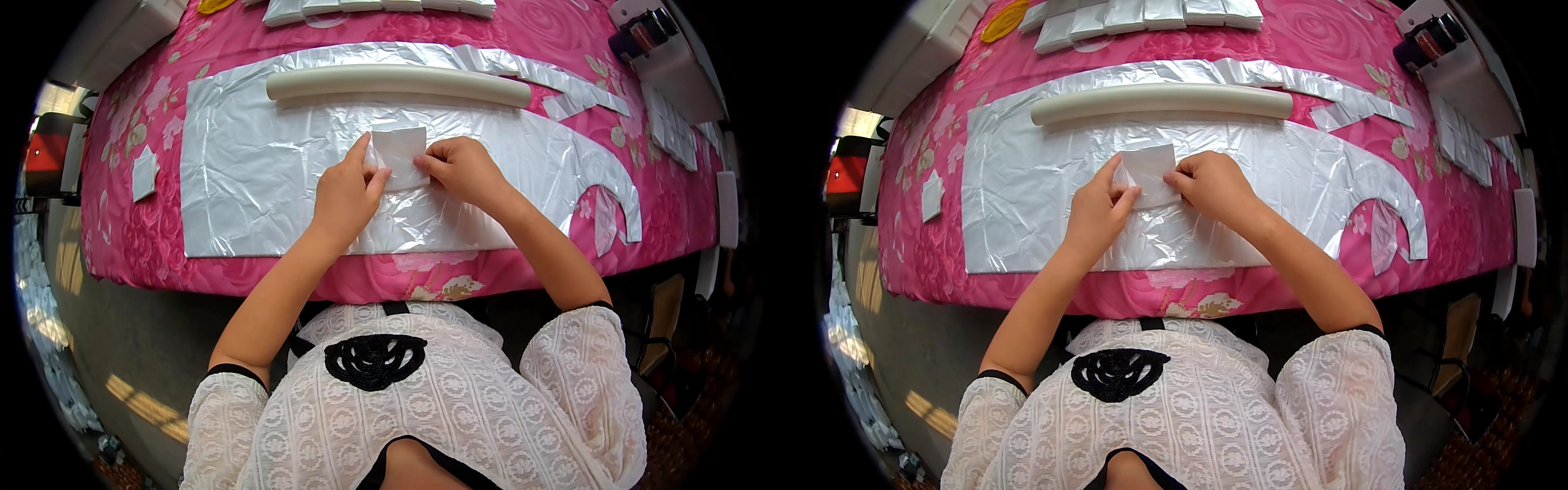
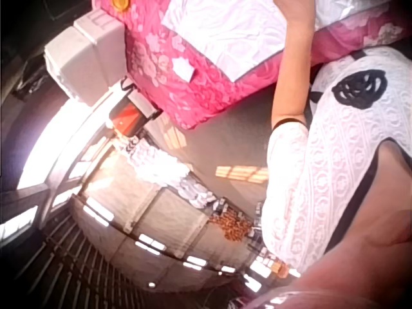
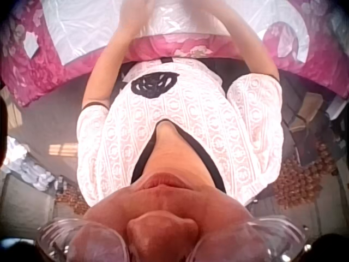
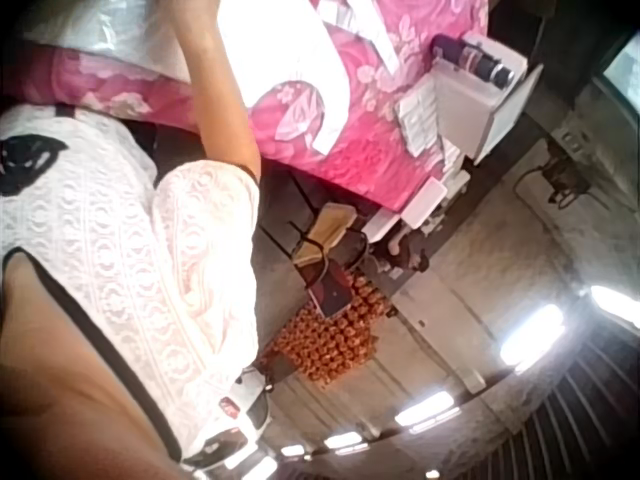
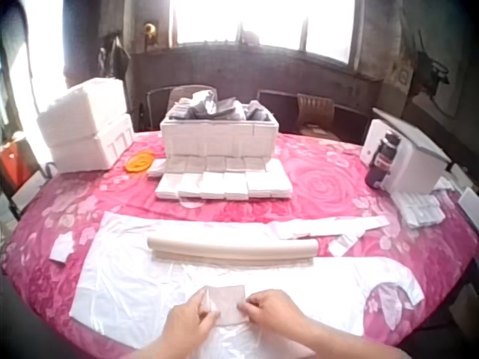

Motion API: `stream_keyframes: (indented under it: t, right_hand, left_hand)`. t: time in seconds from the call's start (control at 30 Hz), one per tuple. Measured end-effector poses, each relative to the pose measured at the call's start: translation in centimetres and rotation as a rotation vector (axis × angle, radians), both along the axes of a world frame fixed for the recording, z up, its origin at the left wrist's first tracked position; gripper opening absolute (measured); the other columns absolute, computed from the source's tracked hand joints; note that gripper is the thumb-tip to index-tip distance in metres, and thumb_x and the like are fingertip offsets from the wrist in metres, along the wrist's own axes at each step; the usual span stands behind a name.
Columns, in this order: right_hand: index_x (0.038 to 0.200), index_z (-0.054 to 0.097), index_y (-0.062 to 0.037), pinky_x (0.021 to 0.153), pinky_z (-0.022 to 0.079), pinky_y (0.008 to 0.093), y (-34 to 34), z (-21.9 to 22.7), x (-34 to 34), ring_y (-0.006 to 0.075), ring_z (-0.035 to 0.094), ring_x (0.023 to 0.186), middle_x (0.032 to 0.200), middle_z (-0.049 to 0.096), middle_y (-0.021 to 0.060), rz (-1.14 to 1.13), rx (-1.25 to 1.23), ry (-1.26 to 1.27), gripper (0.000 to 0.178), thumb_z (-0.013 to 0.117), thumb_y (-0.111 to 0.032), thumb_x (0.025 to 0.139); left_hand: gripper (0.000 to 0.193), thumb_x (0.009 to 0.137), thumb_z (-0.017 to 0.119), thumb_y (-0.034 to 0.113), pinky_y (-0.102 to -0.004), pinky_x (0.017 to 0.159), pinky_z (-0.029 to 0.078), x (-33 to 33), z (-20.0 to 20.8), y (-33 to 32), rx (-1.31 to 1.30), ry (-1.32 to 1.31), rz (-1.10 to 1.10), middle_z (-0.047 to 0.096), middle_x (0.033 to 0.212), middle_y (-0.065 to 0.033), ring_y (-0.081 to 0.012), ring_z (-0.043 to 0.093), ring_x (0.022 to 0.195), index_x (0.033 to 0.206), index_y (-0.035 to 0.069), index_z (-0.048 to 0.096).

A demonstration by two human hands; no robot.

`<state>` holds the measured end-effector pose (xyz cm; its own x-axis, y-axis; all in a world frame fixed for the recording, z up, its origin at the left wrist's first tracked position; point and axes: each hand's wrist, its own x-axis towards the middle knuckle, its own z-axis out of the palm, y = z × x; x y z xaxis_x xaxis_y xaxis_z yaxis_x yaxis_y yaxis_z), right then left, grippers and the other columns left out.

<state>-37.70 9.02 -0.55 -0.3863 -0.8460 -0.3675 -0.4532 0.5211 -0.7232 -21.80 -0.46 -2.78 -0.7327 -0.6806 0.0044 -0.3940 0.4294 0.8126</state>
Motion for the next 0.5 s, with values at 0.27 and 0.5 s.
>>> stream_keyframes:
  t: [0.27,0.5]
  right_hand:
    - [0.066,0.062,0.0015,0.049,0.042,0.0249,-1.6,-0.3,-1.0,0.0106,0.054,0.048,0.053,0.056,0.0054,-0.011,0.077,-0.066,0.03,0.059,-0.024,0.082]
    - [0.059,0.059,0.0015,0.047,0.041,0.0254,-2.5,-0.3,-1.9,0.011,0.053,0.047,0.052,0.056,0.0055,0.015,0.146,-0.19,0.034,0.059,-0.024,0.082]
  left_hand:
    - [0.055,0.078,0.061,0.013,-0.0303,0.062,0.047,-0.6,1.2,-1.4,0.166,-0.08,0.03,0.062,0.082,-0.0135,-0.0219,0.061,0.065,0.123,-0.008,0.038]
    - [0.056,0.074,0.064,0.013,-0.0372,0.09,0.039,-0.6,-0.1,0.0,-0.594,0.103,-0.296,0.045,0.123,-0.0173,-0.0303,0.046,0.109,0.122,-0.004,0.041]
